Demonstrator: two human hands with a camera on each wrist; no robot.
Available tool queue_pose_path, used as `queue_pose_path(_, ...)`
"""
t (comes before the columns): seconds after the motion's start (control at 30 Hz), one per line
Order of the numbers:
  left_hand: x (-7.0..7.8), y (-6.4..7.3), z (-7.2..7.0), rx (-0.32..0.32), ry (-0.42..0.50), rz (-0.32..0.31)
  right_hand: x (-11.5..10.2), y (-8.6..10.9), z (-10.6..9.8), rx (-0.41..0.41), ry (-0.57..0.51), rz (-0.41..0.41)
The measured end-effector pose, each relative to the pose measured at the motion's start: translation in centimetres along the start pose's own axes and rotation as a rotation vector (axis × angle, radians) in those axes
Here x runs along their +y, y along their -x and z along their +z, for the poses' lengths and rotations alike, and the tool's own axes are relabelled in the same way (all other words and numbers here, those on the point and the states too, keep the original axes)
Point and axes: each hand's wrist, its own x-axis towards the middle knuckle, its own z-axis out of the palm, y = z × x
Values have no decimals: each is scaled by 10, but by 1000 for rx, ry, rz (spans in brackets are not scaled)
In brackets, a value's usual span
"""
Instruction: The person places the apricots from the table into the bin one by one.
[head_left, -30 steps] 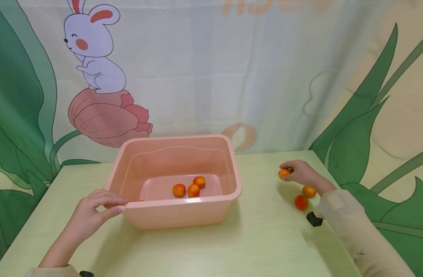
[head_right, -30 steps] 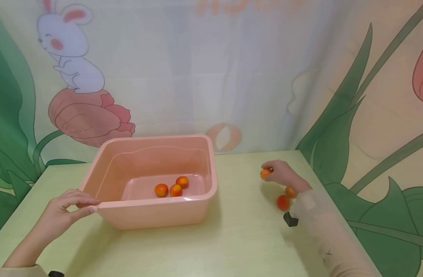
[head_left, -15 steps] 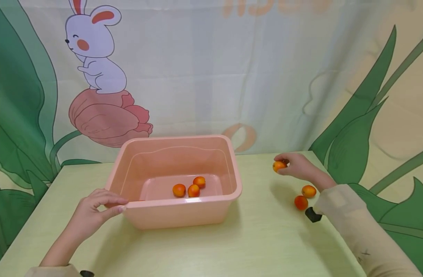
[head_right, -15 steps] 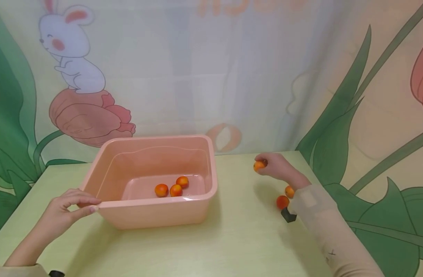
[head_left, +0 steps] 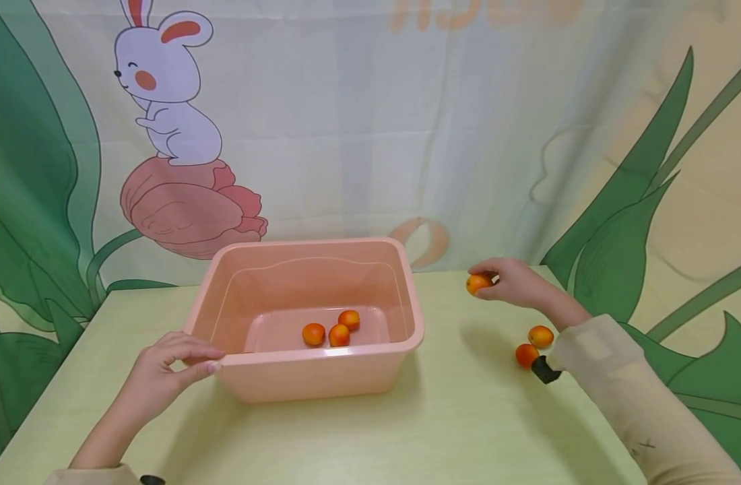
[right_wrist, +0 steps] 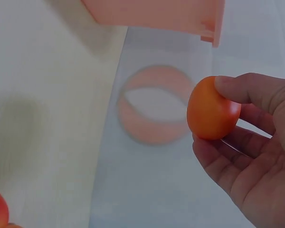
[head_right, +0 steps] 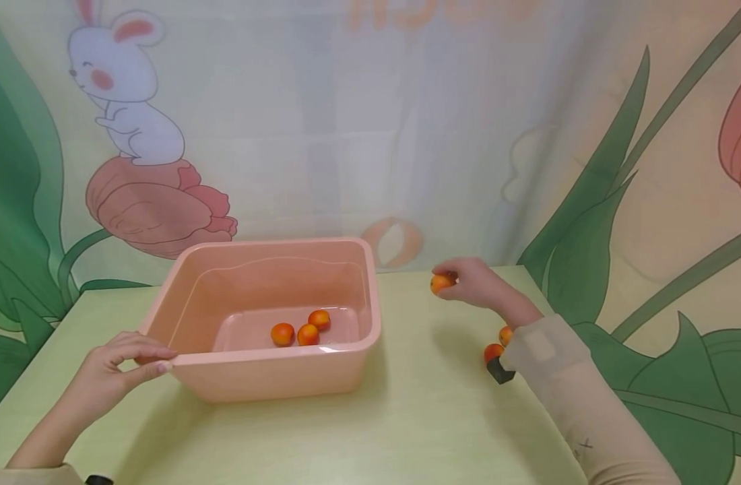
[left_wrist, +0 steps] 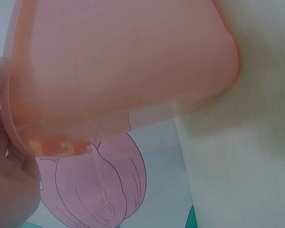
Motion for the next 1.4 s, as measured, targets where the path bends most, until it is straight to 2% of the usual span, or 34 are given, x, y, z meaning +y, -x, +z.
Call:
queue_pose_path(0.37, -2, 0, -1, -1, -8, -6, -31, -13, -13, -24, -4, -63)
queue_pose_path(0.5, -3, 1, -1, -4, -16, -7, -43, -18, -15, -40, -22, -62)
queue_pose_path(0.67, -4, 1, -1, -9, -25, -11, -54, -23, -15, -63, -40, -88)
queue_pose_path(0.9, -4, 2, -1, 1, -12, -2, -68, -31, -14, -68, -12, -165)
queue_pose_path(1.13, -4, 2, -1, 17, 22, 38, -83, -39, -9, -101, -17, -172)
queue_pose_path(1.3, -5, 2, -1, 14, 25, 34, -94, -47, -6, -138, 7, -172)
queue_pose_path(1.4, -5, 2, -1, 19, 17, 33, -102, -52, -5, -150, 28, -215)
